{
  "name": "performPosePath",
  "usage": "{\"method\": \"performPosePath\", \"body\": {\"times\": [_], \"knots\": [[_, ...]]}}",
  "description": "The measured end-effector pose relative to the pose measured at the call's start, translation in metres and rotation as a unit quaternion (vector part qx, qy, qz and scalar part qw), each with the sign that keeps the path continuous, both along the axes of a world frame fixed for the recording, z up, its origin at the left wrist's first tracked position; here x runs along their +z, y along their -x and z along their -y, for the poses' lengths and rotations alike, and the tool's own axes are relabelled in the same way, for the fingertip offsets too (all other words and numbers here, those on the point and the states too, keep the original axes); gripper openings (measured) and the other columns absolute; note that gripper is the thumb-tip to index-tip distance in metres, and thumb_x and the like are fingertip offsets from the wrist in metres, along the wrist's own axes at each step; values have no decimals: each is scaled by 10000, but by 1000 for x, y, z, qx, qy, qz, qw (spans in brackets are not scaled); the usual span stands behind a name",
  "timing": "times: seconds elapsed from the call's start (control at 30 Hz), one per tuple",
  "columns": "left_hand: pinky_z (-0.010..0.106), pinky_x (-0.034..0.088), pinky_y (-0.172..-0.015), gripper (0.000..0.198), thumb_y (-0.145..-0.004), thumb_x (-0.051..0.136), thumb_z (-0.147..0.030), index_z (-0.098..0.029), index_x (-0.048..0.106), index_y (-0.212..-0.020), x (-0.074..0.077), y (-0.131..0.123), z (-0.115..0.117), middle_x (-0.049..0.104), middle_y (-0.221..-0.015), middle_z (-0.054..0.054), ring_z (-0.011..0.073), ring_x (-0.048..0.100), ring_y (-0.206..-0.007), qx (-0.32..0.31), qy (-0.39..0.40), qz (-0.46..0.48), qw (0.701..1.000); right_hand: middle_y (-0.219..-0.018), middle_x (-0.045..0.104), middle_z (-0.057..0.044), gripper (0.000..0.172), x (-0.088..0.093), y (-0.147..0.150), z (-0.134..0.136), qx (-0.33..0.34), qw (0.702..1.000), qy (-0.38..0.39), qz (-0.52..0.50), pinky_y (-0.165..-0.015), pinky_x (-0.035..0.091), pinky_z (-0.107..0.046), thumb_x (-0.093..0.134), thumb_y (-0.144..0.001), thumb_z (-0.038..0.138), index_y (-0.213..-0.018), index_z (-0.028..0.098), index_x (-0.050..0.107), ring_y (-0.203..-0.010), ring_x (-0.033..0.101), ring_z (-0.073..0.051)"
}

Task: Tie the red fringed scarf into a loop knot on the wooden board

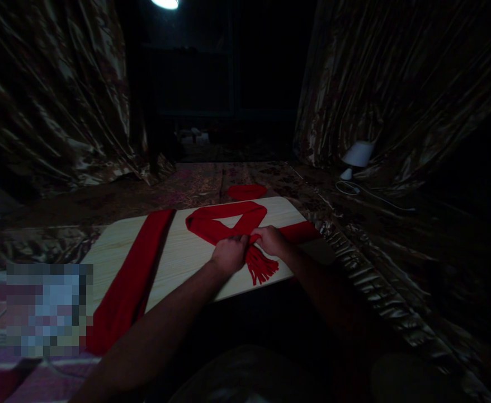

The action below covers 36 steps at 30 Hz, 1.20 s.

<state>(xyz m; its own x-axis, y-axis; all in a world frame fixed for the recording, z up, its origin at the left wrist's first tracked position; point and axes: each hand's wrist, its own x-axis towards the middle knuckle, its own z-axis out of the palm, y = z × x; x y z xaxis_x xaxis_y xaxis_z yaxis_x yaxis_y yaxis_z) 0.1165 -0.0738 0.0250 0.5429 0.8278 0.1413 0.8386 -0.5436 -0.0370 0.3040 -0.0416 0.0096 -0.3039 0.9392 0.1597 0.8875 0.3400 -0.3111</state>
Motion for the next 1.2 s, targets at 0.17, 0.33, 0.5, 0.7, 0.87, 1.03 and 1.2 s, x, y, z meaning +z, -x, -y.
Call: {"method": "performPosePath", "body": {"times": [0.17,0.33,0.5,0.7,0.87,1.03,1.2], "knots": [[379,549,-755,321,-887,493,-207,-144,615,-1177,6,-6,-4,718,-972,163,293,714,-907,30,20,-3,999,-1032,769,-27,285,-1,-1,-3,14,1000,0,-23,-819,468,-238,587,-860,154,-1070,256,751,-948,687,-179],[376,549,-772,312,-896,482,-203,-143,633,-1162,7,-12,-8,721,-970,162,291,714,-930,59,27,11,998,-1018,771,-28,259,-2,-1,-3,14,999,-8,-45,-824,478,-238,590,-866,160,-1038,247,764,-929,692,-175],[375,548,-744,290,-891,493,-205,-158,656,-1126,-2,-8,-11,705,-1025,155,297,700,-934,48,3,29,998,-1013,771,-10,285,-3,-3,-4,14,998,1,-59,-839,482,-239,593,-862,150,-1058,266,764,-929,694,-169],[358,534,-732,271,-903,495,-227,-174,656,-1114,-11,-2,-12,698,-1045,139,291,680,-956,30,-21,46,998,-1031,744,-27,297,-10,-2,-5,54,997,-23,-56,-865,465,-242,587,-828,86,-1040,229,740,-964,666,-165],[362,527,-724,271,-903,494,-217,-172,660,-1113,-13,-1,-12,699,-1042,143,292,681,-944,25,-20,44,999,-1043,710,-51,252,-17,-1,-7,78,994,-47,-53,-887,449,-261,625,-814,100,-1034,195,703,-982,633,-171],[352,517,-716,295,-920,477,-244,-197,669,-1138,-11,0,-13,711,-1031,132,284,696,-913,41,-12,55,998,-1035,703,-45,282,-20,-6,-9,102,990,-42,-87,-866,442,-254,598,-810,66,-1039,193,704,-958,627,-163],[364,515,-704,319,-923,471,-300,-208,673,-1152,-10,2,-13,715,-1036,131,296,699,-911,45,-5,58,997,-1029,703,-41,351,-25,-8,-12,123,984,-34,-126,-850,442,-246,609,-751,36,-1043,195,720,-949,626,-162]]}}
